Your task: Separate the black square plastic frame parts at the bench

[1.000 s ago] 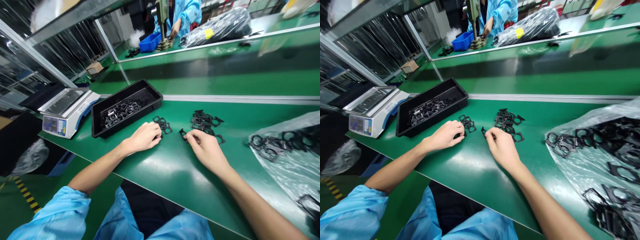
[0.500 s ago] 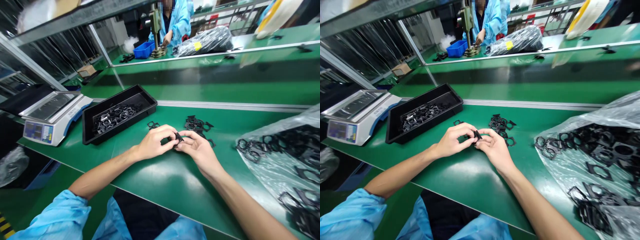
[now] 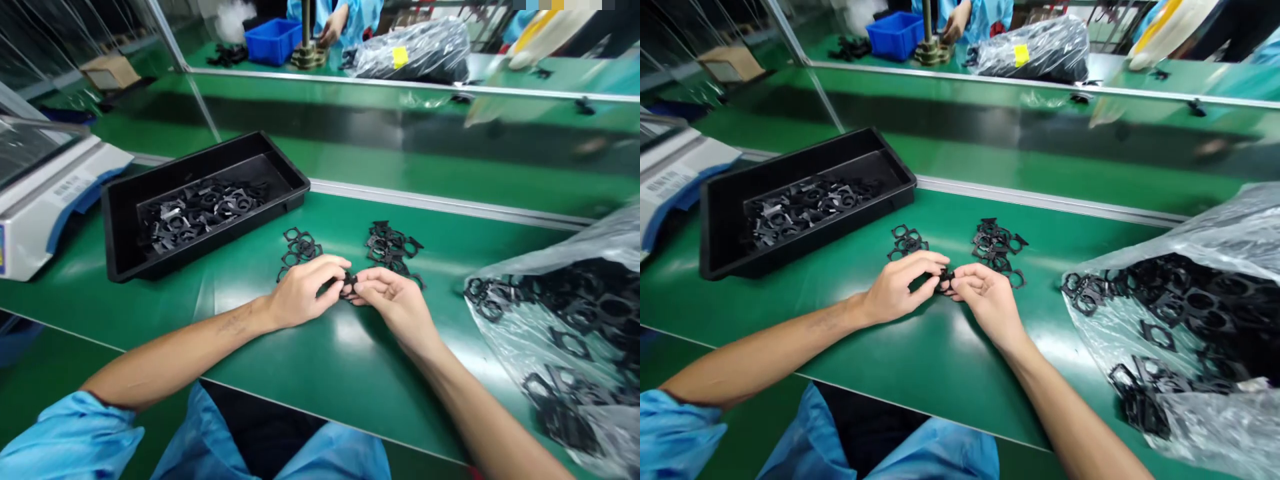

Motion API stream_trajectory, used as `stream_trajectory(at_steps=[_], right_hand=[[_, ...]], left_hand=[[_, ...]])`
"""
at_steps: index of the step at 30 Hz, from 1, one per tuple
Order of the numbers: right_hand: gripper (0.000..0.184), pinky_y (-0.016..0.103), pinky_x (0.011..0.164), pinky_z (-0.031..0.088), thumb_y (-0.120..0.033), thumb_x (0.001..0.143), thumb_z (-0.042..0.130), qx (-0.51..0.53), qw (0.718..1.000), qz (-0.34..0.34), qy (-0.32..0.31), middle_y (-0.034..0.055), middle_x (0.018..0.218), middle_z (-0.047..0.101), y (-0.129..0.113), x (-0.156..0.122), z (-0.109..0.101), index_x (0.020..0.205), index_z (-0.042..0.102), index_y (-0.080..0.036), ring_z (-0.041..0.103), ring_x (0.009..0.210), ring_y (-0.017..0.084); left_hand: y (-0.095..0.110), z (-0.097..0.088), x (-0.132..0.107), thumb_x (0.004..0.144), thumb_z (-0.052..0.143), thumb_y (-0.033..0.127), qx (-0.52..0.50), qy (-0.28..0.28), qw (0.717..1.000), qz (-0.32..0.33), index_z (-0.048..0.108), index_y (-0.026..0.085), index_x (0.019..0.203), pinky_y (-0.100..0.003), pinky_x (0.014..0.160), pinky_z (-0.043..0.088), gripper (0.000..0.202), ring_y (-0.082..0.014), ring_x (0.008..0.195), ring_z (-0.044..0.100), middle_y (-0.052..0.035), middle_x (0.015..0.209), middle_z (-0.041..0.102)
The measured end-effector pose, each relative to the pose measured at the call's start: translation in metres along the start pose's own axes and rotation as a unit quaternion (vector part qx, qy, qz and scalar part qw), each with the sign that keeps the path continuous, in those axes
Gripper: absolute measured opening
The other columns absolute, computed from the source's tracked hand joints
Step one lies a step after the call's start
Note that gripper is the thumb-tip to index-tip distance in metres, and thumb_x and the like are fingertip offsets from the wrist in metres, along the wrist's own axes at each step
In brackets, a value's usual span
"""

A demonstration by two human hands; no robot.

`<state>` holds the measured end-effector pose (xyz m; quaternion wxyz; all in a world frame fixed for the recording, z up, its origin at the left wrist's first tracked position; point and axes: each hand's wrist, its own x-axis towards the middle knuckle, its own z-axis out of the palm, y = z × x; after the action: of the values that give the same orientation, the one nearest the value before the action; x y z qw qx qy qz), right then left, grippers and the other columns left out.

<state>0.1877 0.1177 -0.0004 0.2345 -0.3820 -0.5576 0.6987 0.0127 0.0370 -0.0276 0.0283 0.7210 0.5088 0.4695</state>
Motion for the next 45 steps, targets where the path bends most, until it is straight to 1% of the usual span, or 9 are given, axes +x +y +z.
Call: stream_trajectory(at_steps=[3,7,11,16,21,29,34,40,45], right_hand=[[0.039,0.03,0.072,0.06,-0.05,0.065,0.091,-0.044,0.997,-0.044,0.049,0.004,0.078,0.075,-0.001,0.0,-0.001,0.079,0.071,-0.019,0.069,0.068,0.016],[0.034,0.029,0.067,0.059,-0.046,0.068,0.09,-0.064,0.993,-0.061,0.083,0.0008,0.072,0.071,-0.003,-0.001,0.0,0.077,0.071,-0.02,0.066,0.062,0.014],[0.035,0.029,0.067,0.061,-0.044,0.063,0.093,0.003,0.998,-0.009,0.056,0.0002,0.066,0.071,-0.005,-0.001,0.002,0.077,0.071,-0.02,0.07,0.061,0.016],[0.036,0.025,0.067,0.061,-0.036,0.055,0.098,0.071,0.996,0.046,0.021,-0.0006,0.071,0.071,-0.006,-0.003,0.004,0.074,0.072,-0.019,0.074,0.065,0.016],[0.035,0.023,0.067,0.06,-0.036,0.056,0.098,0.077,0.995,0.034,0.045,-0.0014,0.068,0.07,-0.007,-0.004,0.004,0.072,0.071,-0.019,0.073,0.064,0.014],[0.035,0.025,0.064,0.058,-0.038,0.053,0.098,0.062,0.997,0.042,0.032,-0.0011,0.065,0.07,-0.009,-0.007,0.009,0.068,0.072,-0.019,0.063,0.058,0.011],[0.037,0.029,0.066,0.058,-0.04,0.052,0.098,0.058,0.997,0.037,0.03,0.0008,0.066,0.072,-0.009,-0.007,0.008,0.069,0.071,-0.019,0.066,0.059,0.014],[0.037,0.024,0.064,0.056,-0.039,0.049,0.1,0.079,0.996,0.039,0.024,-0.0003,0.063,0.072,-0.011,-0.007,0.01,0.065,0.072,-0.019,0.065,0.059,0.011],[0.037,0.025,0.064,0.057,-0.04,0.049,0.099,0.078,0.996,0.048,0.022,0.0001,0.063,0.071,-0.009,-0.007,0.01,0.065,0.073,-0.019,0.065,0.058,0.012]], left_hand=[[-0.001,-0.008,0.003,0.099,0.054,0.017,0.023,0.032,0.999,-0.015,0.064,0.017,0.098,-0.031,0.087,0.056,0.011,-0.0172,0.095,0.069,-0.01,0.104,0.071],[-0.003,-0.011,0.005,0.099,0.059,0.019,0.027,0.069,0.997,0.024,0.067,0.018,0.1,-0.03,0.078,0.053,0.009,-0.015,0.081,0.064,-0.0044,0.087,0.07],[-0.005,-0.007,0.003,0.098,0.062,0.017,-0.019,0.072,0.996,0.045,0.07,0.017,0.102,-0.024,0.073,0.054,0.009,-0.0118,0.078,0.066,-0.003,0.084,0.07],[-0.005,-0.005,0.003,0.097,0.062,0.018,-0.026,0.061,0.998,0.002,0.071,0.017,0.101,-0.024,0.076,0.057,0.01,-0.0124,0.081,0.07,-0.0044,0.09,0.075],[-0.003,-0.008,0.005,0.094,0.066,0.017,-0.027,0.073,0.997,-0.011,0.073,0.018,0.094,-0.025,0.076,0.056,0.007,-0.0125,0.081,0.069,-0.0039,0.089,0.073],[-0.001,-0.007,0.003,0.094,0.067,0.02,-0.02,0.05,0.998,-0.031,0.071,0.018,0.09,-0.023,0.073,0.052,0.006,-0.0116,0.077,0.065,-0.0021,0.085,0.069],[-0.001,-0.008,0.004,0.095,0.066,0.022,-0.002,0.048,0.998,-0.038,0.071,0.018,0.09,-0.024,0.071,0.051,0.008,-0.0113,0.074,0.064,-0.0019,0.084,0.068],[-0.002,-0.008,0.005,0.095,0.066,0.02,0.002,0.056,0.998,-0.035,0.07,0.017,0.089,-0.024,0.07,0.051,0.007,-0.0111,0.073,0.062,-0.0016,0.082,0.067],[-0.001,-0.008,0.004,0.095,0.066,0.02,0.001,0.054,0.998,-0.025,0.07,0.017,0.09,-0.023,0.07,0.051,0.007,-0.0106,0.073,0.062,-0.0017,0.083,0.067]])
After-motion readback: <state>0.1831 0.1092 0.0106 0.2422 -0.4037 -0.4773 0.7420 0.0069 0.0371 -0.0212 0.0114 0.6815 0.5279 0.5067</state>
